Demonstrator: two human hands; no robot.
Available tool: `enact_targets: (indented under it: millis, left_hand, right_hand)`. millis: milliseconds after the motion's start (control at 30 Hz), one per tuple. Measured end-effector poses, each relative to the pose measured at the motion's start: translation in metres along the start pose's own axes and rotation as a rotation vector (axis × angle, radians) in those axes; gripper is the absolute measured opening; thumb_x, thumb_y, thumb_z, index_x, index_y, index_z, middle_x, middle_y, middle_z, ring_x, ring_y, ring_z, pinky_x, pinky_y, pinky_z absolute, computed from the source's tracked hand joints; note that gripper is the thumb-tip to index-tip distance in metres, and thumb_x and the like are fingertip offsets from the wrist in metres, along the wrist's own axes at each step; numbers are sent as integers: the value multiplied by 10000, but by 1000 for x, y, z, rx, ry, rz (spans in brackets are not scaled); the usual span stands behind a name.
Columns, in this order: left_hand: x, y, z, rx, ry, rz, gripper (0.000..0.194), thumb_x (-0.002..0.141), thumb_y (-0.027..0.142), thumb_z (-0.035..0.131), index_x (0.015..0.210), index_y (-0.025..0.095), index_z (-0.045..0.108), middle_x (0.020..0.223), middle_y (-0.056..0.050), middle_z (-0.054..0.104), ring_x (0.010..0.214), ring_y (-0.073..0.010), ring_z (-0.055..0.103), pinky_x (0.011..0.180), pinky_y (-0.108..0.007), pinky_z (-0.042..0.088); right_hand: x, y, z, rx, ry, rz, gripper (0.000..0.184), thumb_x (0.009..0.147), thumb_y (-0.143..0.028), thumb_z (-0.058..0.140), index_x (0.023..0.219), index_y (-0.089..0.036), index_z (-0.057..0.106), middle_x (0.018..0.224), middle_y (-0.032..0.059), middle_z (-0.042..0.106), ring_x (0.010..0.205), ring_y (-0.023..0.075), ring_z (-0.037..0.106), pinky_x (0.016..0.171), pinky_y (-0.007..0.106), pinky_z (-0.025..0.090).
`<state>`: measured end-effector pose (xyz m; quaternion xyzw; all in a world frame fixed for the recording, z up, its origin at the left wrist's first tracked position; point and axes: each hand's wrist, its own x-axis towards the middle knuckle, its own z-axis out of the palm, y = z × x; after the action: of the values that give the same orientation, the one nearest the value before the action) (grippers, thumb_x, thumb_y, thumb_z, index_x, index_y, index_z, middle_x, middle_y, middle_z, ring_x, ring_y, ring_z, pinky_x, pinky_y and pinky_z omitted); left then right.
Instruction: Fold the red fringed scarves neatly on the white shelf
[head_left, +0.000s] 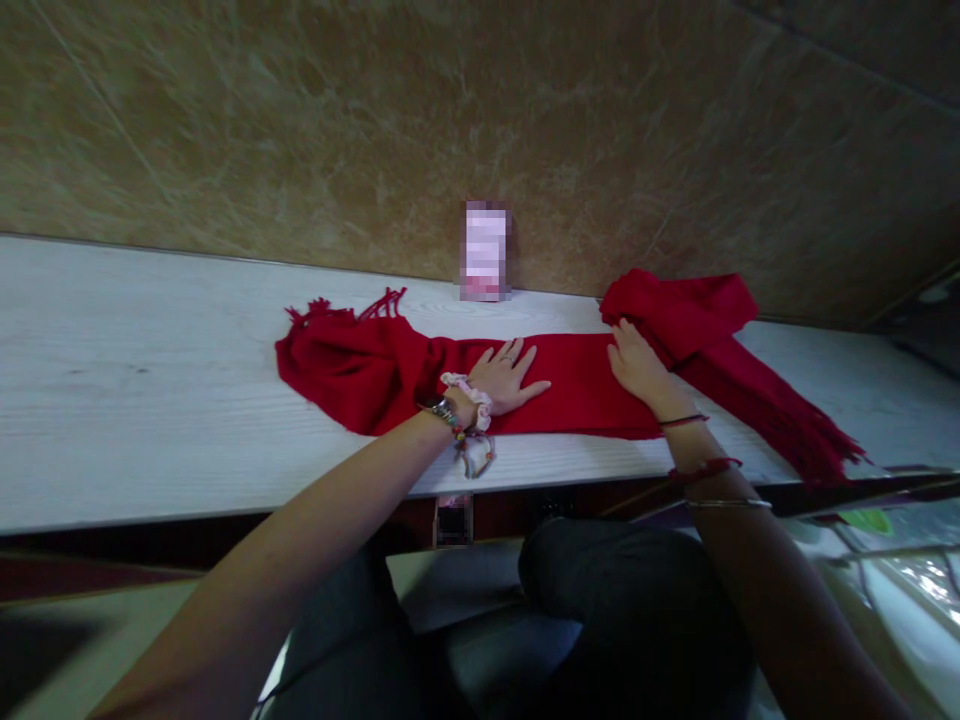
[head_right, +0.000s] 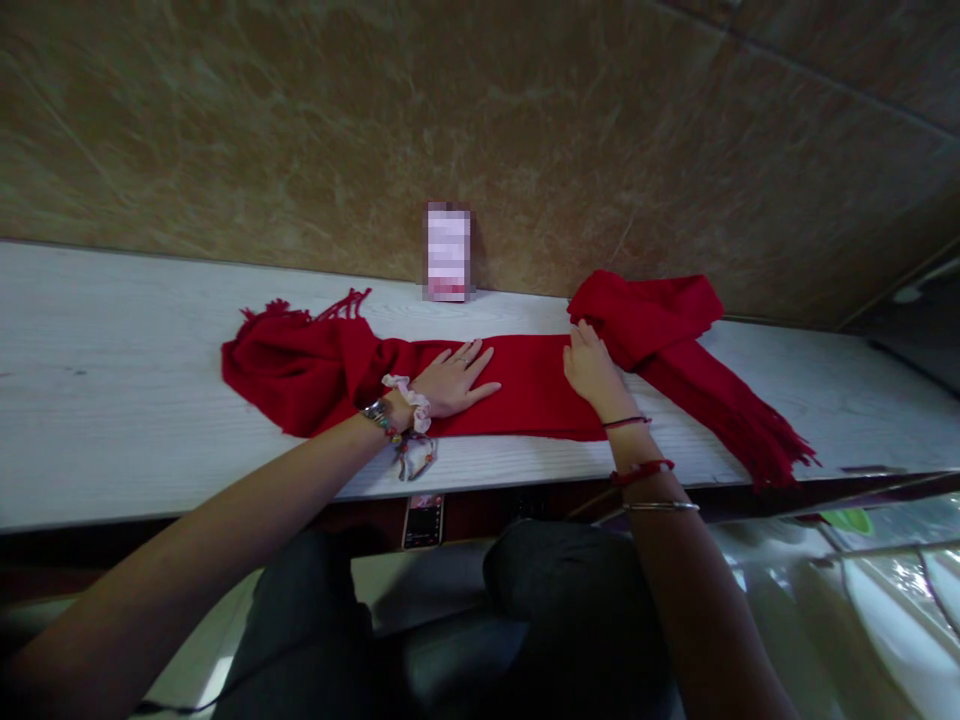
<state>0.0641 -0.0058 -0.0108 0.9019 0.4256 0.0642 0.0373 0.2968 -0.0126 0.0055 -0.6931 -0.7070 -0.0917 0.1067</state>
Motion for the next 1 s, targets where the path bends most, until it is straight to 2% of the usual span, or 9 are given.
enact_targets:
  millis: [67, 200, 367, 500, 633, 700, 800, 900, 1000]
  left_hand:
    - [-1, 0, -1, 5, 16, -16, 640, 902, 540, 207, 1396, 133, 227, 1452, -144, 191, 1338, -251, 161, 1064, -404, 189]
    - [-1, -5, -1, 55, 49, -61, 603, 916, 506, 206, 1390, 135, 248, 1446, -138, 216, 1335, -262, 169, 1063, -418, 192]
    - [-14, -29, -23, 178, 72, -51, 537, 918, 471, 264, 1359, 170, 326, 1435, -124, 257, 1327, -262, 197, 1051, -420, 219]
    - [-46, -86, -58, 281, 167, -176, 478, 912, 416, 320, 1334, 196, 364, 1440, -111, 247, 1333, -278, 168, 1043, -454, 209]
    - [-83, -156, -69, 157, 8, -527, 631, 844, 480, 398, 1351, 113, 317, 1379, -186, 332, 1263, -330, 314, 995, -443, 290]
    - [-97, -178, -64, 16, -41, -492, 674, 813, 471, 425, 1337, 61, 321, 1300, -185, 442, 1189, -275, 429, 988, -355, 318]
    - [-106, -193, -54, -128, 62, -429, 692, 755, 471, 478, 1306, 68, 365, 1236, -147, 515, 1118, -238, 492, 966, -307, 346]
    - [-106, -198, -50, -278, 241, -509, 610, 721, 424, 520, 1238, 107, 452, 1158, -102, 574, 1029, -209, 543, 893, -288, 407]
    - [-108, -205, -57, -408, 370, -625, 491, 682, 343, 577, 1113, 108, 558, 918, -55, 641, 827, -173, 590, 747, -252, 458]
  right_hand:
    - [-3, -15, -1, 49, 45, -99, 514, 875, -263, 248, 1301, -5, 372, 1396, 198, 328, 1306, 260, 257, 1038, 436, 272]
    - [-10, -41, 7, 89, -79, -187, 505, 890, -352, 251, 1328, -132, 371, 1406, 129, 339, 1302, 272, 265, 1017, 518, 266]
    - [-13, -38, 18, 91, -163, -216, 517, 897, -376, 221, 1347, -153, 342, 1415, 109, 328, 1309, 250, 253, 1026, 519, 242]
    - [-7, -23, 20, 91, -163, -239, 523, 893, -364, 229, 1348, -131, 339, 1417, 120, 319, 1304, 249, 264, 1032, 505, 239]
    - [0, -22, 14, 67, -149, -223, 492, 881, -322, 264, 1320, -135, 385, 1400, 137, 345, 1286, 281, 297, 1009, 548, 254]
    - [1, -38, 6, 68, -84, -241, 478, 866, -305, 303, 1280, -106, 437, 1374, 165, 381, 1275, 300, 313, 1009, 555, 252]
    - [-5, -84, -6, 207, 21, -427, 475, 867, -335, 341, 1257, -94, 467, 1341, 157, 431, 1264, 250, 343, 1042, 457, 270]
    - [-17, -136, -5, 359, -84, -704, 463, 881, -378, 351, 1282, -167, 449, 1324, 91, 468, 1248, 184, 375, 1036, 390, 312]
    - [-29, -163, 8, 349, -154, -790, 488, 873, -419, 384, 1281, -159, 451, 1332, 109, 455, 1268, 207, 345, 1051, 427, 273]
